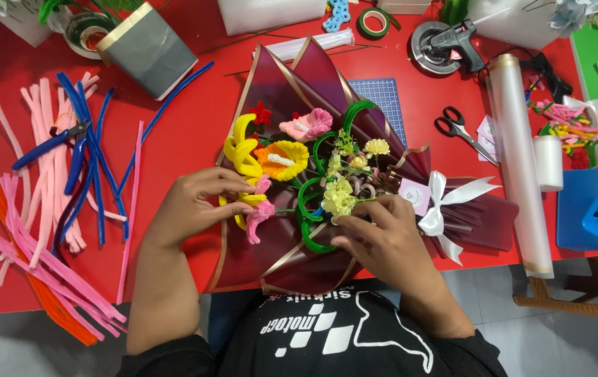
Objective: The person arranges a bouquet of artificial flowers on a red table, adjusting the placement of yellow, pink, and red blooms within a maroon wrapping. They use pliers to bend a blue pipe cleaner and secure it among the flowers, then continue to adjust the arrangement by hand.
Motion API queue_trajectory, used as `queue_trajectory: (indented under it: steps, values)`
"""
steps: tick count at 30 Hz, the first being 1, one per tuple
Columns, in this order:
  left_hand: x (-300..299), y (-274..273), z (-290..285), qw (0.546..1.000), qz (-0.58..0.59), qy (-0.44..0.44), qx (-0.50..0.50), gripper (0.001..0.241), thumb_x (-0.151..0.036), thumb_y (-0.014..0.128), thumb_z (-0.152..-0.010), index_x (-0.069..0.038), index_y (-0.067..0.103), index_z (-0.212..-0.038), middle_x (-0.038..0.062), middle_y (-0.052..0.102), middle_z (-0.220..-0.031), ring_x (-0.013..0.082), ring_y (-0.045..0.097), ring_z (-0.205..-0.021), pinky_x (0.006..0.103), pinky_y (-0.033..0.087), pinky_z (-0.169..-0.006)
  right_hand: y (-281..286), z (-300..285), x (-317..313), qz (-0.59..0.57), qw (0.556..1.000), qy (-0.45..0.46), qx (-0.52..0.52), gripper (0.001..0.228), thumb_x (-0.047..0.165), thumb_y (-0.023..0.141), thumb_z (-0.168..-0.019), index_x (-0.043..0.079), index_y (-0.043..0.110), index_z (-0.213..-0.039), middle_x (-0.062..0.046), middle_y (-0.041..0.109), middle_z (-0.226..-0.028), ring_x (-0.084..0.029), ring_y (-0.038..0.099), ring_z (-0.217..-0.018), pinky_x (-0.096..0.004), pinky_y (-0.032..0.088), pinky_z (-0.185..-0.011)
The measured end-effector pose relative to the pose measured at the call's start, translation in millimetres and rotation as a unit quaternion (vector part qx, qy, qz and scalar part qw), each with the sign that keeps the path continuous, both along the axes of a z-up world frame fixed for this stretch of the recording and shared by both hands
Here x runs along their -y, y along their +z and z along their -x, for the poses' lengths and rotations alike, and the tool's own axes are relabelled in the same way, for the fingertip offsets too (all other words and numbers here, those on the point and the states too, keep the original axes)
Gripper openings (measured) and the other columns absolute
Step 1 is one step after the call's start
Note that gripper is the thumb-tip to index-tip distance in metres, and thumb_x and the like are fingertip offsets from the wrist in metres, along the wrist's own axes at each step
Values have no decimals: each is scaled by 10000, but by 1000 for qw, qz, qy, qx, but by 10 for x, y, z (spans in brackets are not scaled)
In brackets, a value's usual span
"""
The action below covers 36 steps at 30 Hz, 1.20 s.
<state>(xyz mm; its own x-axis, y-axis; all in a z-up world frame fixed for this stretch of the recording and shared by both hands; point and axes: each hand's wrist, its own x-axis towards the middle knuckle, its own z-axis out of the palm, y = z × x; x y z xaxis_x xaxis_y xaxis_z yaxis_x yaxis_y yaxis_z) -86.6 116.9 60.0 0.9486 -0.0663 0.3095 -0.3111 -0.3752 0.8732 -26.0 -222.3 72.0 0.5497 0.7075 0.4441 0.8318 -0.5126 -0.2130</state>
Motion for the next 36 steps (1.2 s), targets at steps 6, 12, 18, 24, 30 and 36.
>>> queue_trajectory:
  steps: [6, 12, 18, 24, 30, 36]
  values:
    - [47, -10, -40, 999, -6, -24, -25, 185, -137, 874, -795, -79, 822, -962, 104, 791, -922, 213, 737, -715, 318, 594, -688, -275, 20, -162, 23, 998, 52, -33, 154, 305, 820, -826, 204, 743, -913, 19, 616, -902, -240, 549, -926, -408, 442, -853]
    - [-28, 24, -27, 1000, 13, 16, -16, 232, -134, 866, -817, -67, 812, -1032, 96, 788, -951, 190, 706, -722, 306, 573, -694, -75, -20, -88, -26, 998, 26, -59, 92, 218, 685, -985, 200, 763, -1030, 16, 652, -906, -219, 580, -910, -342, 451, -842]
    - [-215, -82, 41, 999, -20, 33, -6, 307, -192, 941, -708, -134, 814, -981, 31, 736, -857, 156, 601, -661, 287, 489, -659, -141, 7, 8, 5, 996, 44, -71, 276, 479, 800, -846, 216, 767, -924, -3, 644, -898, -249, 555, -920, -395, 445, -844]
    - [-58, -26, -10, 999, -19, -20, -27, 288, -169, 936, -708, -138, 821, -970, 32, 715, -781, 159, 597, -630, 297, 481, -630, -193, 26, -81, 15, 993, 76, -94, 180, 355, 782, -893, 181, 741, -875, 6, 599, -840, -245, 554, -890, -396, 452, -822]
    - [132, -119, -69, 997, -20, -11, 78, 327, -187, 950, -717, -127, 809, -1005, 33, 671, -734, 188, 577, -589, 308, 498, -598, -344, -164, -198, -56, 998, -18, -10, 110, 323, 705, -987, 219, 717, -953, 36, 572, -867, -207, 522, -871, -362, 417, -836]
    - [570, 42, -11, 928, -250, 84, 265, 321, -543, 840, -810, -294, 790, -1006, -69, 663, -944, 171, 578, -958, 371, 359, -884, -306, -208, -284, -72, 997, -16, 6, 133, 309, 692, -1006, 188, 722, -959, 6, 574, -866, -241, 521, -859, -371, 411, -795]
